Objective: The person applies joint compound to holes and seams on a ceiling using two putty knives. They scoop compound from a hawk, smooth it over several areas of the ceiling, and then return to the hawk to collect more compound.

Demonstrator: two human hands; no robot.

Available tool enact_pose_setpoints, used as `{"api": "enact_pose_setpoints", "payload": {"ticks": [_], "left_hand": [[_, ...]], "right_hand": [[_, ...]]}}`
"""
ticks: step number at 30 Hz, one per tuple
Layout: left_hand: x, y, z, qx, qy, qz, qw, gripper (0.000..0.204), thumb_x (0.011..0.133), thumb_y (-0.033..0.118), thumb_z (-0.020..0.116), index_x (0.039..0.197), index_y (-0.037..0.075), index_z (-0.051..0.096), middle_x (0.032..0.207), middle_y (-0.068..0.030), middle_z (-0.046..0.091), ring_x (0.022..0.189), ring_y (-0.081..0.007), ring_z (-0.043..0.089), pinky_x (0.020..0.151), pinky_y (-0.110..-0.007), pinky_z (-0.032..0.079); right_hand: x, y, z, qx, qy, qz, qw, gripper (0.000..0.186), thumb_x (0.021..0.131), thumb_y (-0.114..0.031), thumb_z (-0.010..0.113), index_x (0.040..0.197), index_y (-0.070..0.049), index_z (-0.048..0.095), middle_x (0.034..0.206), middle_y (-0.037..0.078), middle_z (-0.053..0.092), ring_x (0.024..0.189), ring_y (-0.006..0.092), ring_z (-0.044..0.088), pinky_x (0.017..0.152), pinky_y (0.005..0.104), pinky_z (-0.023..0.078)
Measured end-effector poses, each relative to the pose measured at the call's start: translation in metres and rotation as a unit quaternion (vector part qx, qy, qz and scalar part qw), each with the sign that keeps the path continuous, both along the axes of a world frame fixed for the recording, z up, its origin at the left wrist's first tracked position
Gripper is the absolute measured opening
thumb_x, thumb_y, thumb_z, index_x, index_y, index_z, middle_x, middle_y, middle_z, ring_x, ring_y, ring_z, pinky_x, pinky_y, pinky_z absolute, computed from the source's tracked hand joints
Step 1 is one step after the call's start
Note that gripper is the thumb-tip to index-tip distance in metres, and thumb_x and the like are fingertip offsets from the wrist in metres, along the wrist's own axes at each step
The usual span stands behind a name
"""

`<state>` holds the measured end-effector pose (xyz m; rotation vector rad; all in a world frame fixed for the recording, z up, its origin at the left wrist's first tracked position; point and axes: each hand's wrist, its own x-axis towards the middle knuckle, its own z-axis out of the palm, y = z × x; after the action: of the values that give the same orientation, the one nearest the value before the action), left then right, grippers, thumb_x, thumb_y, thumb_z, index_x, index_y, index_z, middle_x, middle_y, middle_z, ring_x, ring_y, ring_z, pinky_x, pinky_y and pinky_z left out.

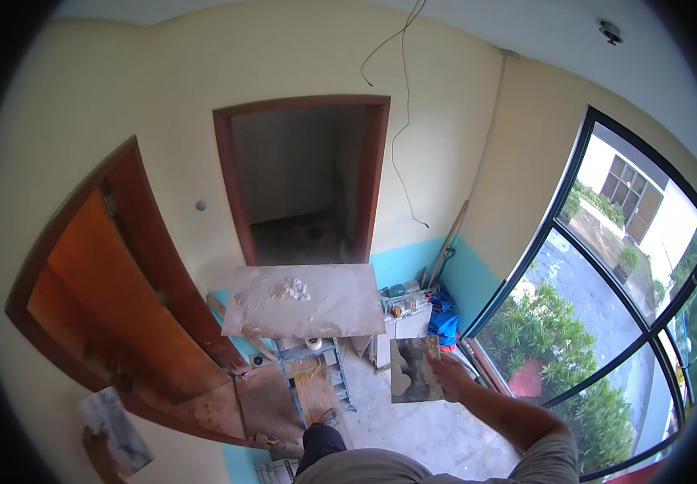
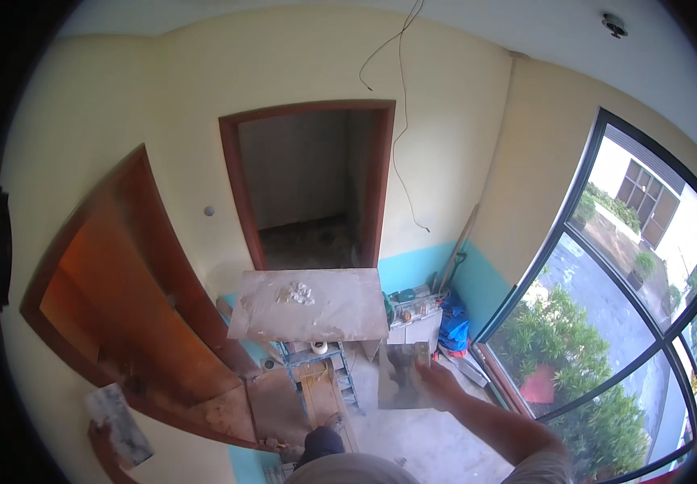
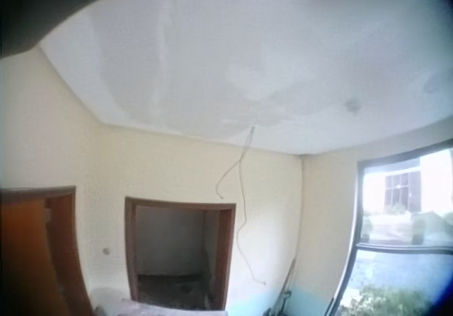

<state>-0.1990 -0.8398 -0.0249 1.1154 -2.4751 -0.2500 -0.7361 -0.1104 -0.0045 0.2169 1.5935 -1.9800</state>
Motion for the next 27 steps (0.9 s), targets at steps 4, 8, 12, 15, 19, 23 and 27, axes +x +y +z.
{"api": "enact_pose_setpoints", "payload": {"ticks": [4, 8, 12, 15, 19, 23, 27], "left_hand": [[-0.206, 0.030, -0.041, 0.444, 0.250, -0.069, 0.858, 0.066, 0.069, 0.004, 0.063, 0.131, -0.002, 0.043, 0.117, -0.0124, 0.054, 0.108, -0.0253, 0.051, 0.094, -0.036, 0.041], [-0.390, 0.098, -0.077, 0.198, -0.069, -0.091, 0.974, 0.045, 0.070, 0.018, 0.068, 0.110, -0.002, 0.061, 0.105, -0.0230, 0.064, 0.097, -0.0330, 0.062, 0.085, -0.044, 0.049], [-0.549, 0.132, -0.159, 0.276, -0.138, -0.150, 0.939, 0.040, 0.076, 0.018, 0.059, 0.111, -0.002, 0.060, 0.106, -0.0286, 0.062, 0.104, -0.0431, 0.058, 0.090, -0.046, 0.047], [-0.617, 0.151, -0.193, 0.214, -0.106, -0.218, 0.946, 0.040, 0.079, 0.019, 0.057, 0.113, 0.000, 0.059, 0.105, -0.0280, 0.062, 0.102, -0.0427, 0.059, 0.087, -0.047, 0.048], [-0.722, 0.183, -0.182, 0.246, -0.142, -0.205, 0.936, 0.035, 0.081, 0.017, 0.057, 0.111, -0.002, 0.059, 0.102, -0.0246, 0.064, 0.097, -0.0401, 0.061, 0.085, -0.047, 0.049], [-0.793, 0.163, -0.232, 0.136, -0.163, -0.249, 0.945, 0.031, 0.084, 0.019, 0.059, 0.110, 0.003, 0.059, 0.097, -0.0208, 0.066, 0.091, -0.0387, 0.063, 0.081, -0.047, 0.050], [-0.844, 0.142, -0.268, 0.088, -0.170, -0.254, 0.948, 0.027, 0.084, 0.018, 0.058, 0.106, 0.002, 0.059, 0.093, -0.0204, 0.066, 0.087, -0.0388, 0.063, 0.078, -0.047, 0.050]], "right_hand": [[-0.030, -0.022, -0.075, -0.042, 0.000, -0.095, 0.995, 0.034, 0.096, -0.029, 0.054, 0.121, -0.007, 0.051, 0.106, 0.010, 0.063, 0.095, 0.0248, 0.065, 0.082, 0.0439, 0.055], [-0.060, -0.068, -0.087, -0.057, -0.067, -0.153, 0.984, 0.035, 0.096, -0.030, 0.054, 0.119, -0.005, 0.051, 0.106, 0.012, 0.063, 0.095, 0.0262, 0.065, 0.084, 0.0446, 0.054], [-0.113, -0.106, -0.116, -0.088, -0.077, -0.162, 0.980, 0.034, 0.096, -0.030, 0.053, 0.120, -0.006, 0.050, 0.106, 0.011, 0.062, 0.094, 0.0251, 0.065, 0.082, 0.0426, 0.055], [-0.159, -0.145, -0.152, -0.079, -0.080, -0.162, 0.980, 0.035, 0.096, -0.031, 0.053, 0.120, -0.007, 0.049, 0.107, 0.010, 0.061, 0.094, 0.0244, 0.064, 0.080, 0.0405, 0.055], [-0.221, -0.192, -0.220, -0.014, -0.071, -0.156, 0.985, 0.035, 0.095, -0.031, 0.054, 0.120, -0.007, 0.049, 0.107, 0.008, 0.060, 0.092, 0.0216, 0.063, 0.076, 0.0374, 0.053], [-0.267, -0.244, -0.285, 0.017, -0.051, -0.140, 0.989, 0.037, 0.095, -0.028, 0.056, 0.122, -0.005, 0.050, 0.106, 0.007, 0.060, 0.090, 0.0189, 0.061, 0.078, 0.0356, 0.051], [-0.298, -0.287, -0.325, 0.056, -0.067, -0.161, 0.983, 0.037, 0.095, -0.029, 0.056, 0.117, -0.001, 0.053, 0.099, 0.012, 0.062, 0.089, 0.0191, 0.060, 0.075, 0.0351, 0.049]]}}
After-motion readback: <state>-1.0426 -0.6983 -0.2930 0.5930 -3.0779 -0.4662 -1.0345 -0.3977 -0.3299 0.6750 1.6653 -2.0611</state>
